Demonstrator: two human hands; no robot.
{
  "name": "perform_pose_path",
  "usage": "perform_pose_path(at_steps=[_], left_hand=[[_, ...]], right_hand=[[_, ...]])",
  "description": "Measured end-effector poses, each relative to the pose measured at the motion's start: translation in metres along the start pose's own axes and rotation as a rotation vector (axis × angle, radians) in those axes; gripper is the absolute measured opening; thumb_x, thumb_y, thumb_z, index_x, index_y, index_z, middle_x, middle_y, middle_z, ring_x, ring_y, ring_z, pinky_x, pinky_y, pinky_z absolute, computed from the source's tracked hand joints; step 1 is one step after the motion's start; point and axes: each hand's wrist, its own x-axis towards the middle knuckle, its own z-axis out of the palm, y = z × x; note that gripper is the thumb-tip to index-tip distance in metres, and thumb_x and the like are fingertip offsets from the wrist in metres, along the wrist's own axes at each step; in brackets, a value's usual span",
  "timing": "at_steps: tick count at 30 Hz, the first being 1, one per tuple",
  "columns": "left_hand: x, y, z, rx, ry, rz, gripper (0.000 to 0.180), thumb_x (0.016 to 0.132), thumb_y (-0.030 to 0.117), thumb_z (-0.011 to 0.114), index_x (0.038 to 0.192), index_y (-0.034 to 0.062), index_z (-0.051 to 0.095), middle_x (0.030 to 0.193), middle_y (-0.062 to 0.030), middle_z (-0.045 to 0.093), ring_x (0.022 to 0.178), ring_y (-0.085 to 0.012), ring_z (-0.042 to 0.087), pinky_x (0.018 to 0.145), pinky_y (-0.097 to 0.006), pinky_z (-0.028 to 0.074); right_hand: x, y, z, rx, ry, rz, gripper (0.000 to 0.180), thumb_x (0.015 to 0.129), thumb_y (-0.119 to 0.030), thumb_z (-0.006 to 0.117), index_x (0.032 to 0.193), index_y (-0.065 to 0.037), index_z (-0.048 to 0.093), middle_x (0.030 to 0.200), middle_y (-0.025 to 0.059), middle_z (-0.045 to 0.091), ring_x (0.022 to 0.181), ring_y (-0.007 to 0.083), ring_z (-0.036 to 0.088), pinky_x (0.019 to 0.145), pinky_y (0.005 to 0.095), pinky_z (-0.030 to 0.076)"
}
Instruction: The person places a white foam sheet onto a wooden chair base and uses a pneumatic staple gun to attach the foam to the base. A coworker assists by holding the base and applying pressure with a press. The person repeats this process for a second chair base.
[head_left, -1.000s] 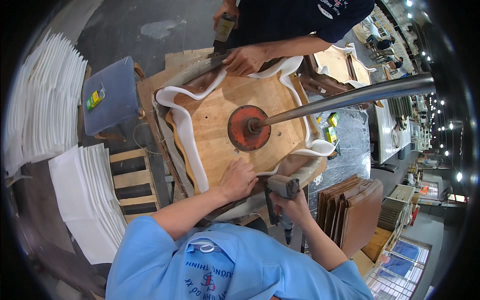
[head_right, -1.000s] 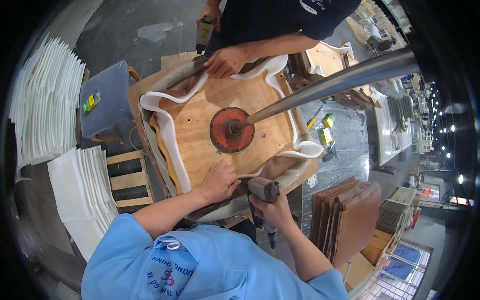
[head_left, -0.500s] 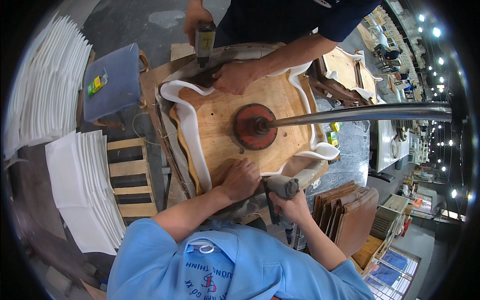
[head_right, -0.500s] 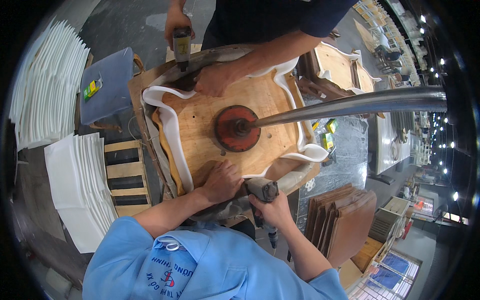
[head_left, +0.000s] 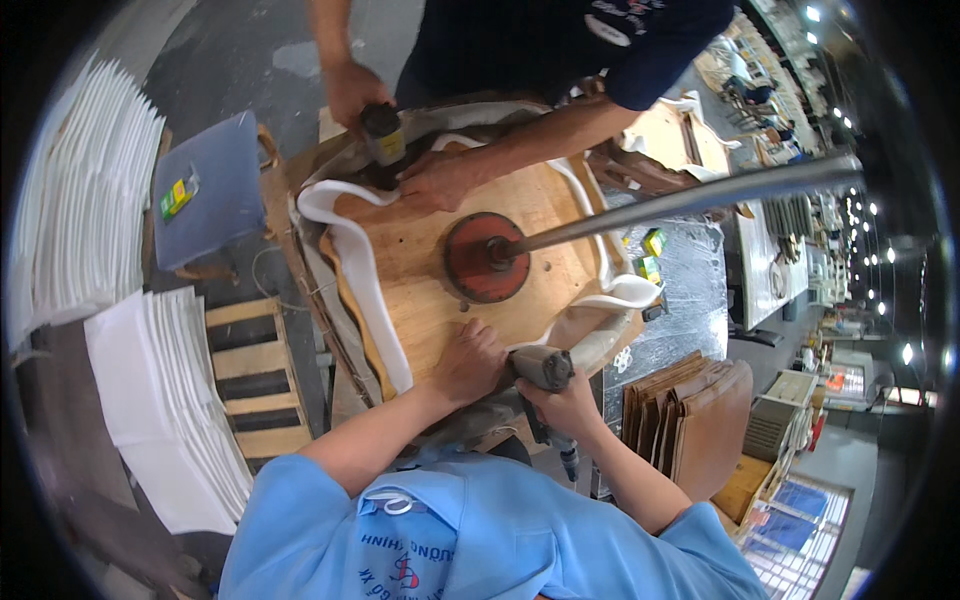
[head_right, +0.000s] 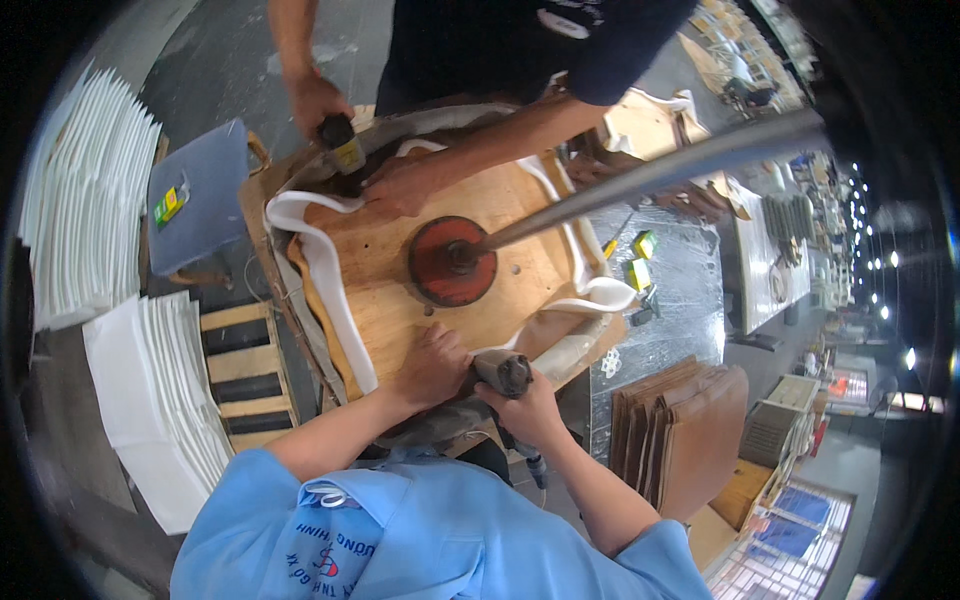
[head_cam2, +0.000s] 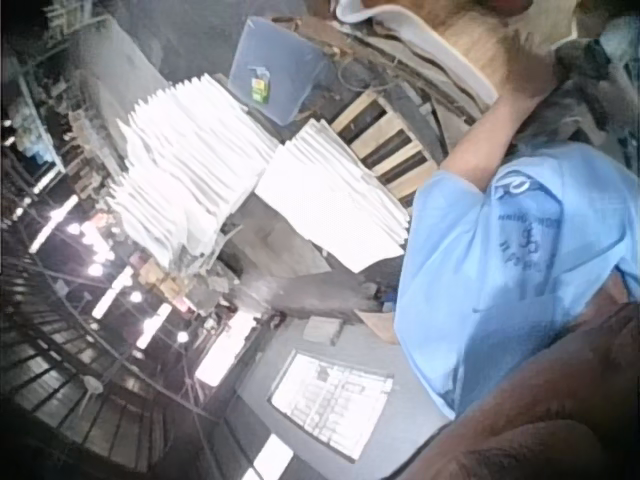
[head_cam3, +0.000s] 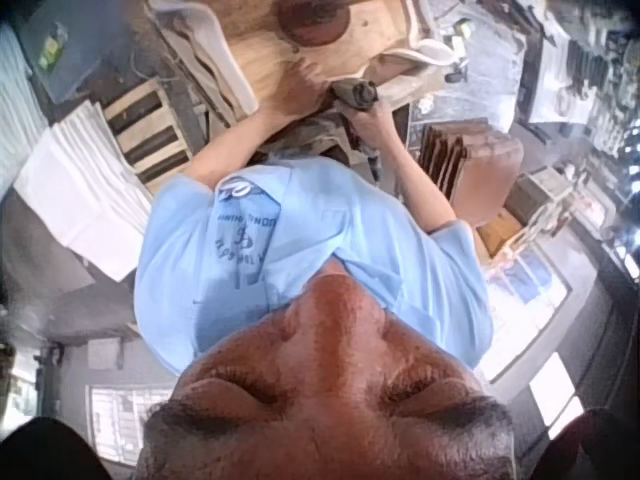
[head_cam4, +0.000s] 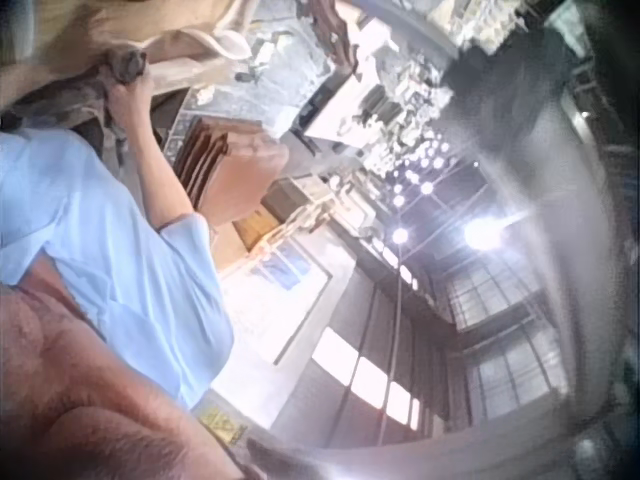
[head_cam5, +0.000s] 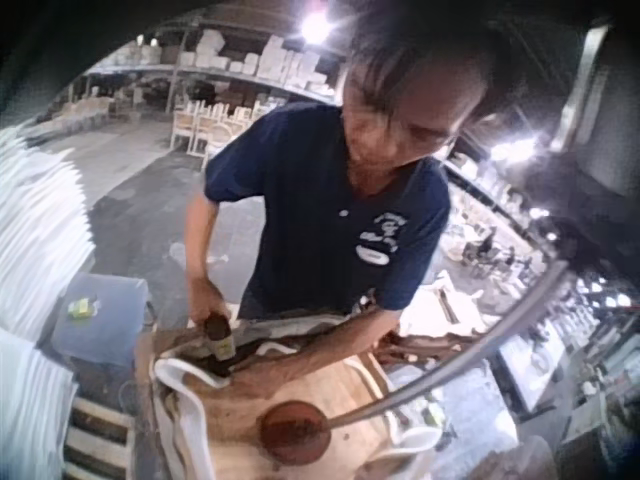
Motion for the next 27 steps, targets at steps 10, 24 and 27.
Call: perform_pose_path(at_steps=[10,24,27], left_hand=[[0.074,0.040,-0.002,-0.093,-0.132,-0.232,0.025,0.091,0.027,0.080,0.092,0.0024,0.076,0.111,-0.0210,0.068,0.117,-0.0417,0.062,0.102,-0.053,0.050],[0.092,0.049,0.068,0.051,0.112,-0.163,0.032,0.081,0.024,0.089,0.093,-0.0027,0.075,0.141,-0.0237,0.057,0.147,-0.0460,0.045,0.126,-0.056,0.036],[0.091,0.046,0.067,0.023,0.058,-0.176,0.029,0.083,0.021,0.087,0.095,-0.0034,0.077,0.144,-0.0223,0.057,0.152,-0.0475,0.041,0.130,-0.057,0.033]], right_hand=[[-0.042,0.044,-0.065,0.298,0.213,-0.076,0.022,0.100,-0.014,0.085,0.114,-0.002,0.074,0.078,0.0013,0.069,0.062,0.0121,0.065,0.055,0.0312,0.052],[0.020,0.044,-0.126,0.196,0.059,-0.079,0.041,0.099,-0.022,0.088,0.130,-0.001,0.071,0.088,0.0032,0.072,0.061,0.0132,0.066,0.054,0.0312,0.052],[0.032,0.035,-0.131,0.153,0.018,-0.063,0.037,0.099,-0.019,0.087,0.127,0.000,0.071,0.087,0.0039,0.073,0.060,0.0136,0.066,0.053,0.0317,0.052]])
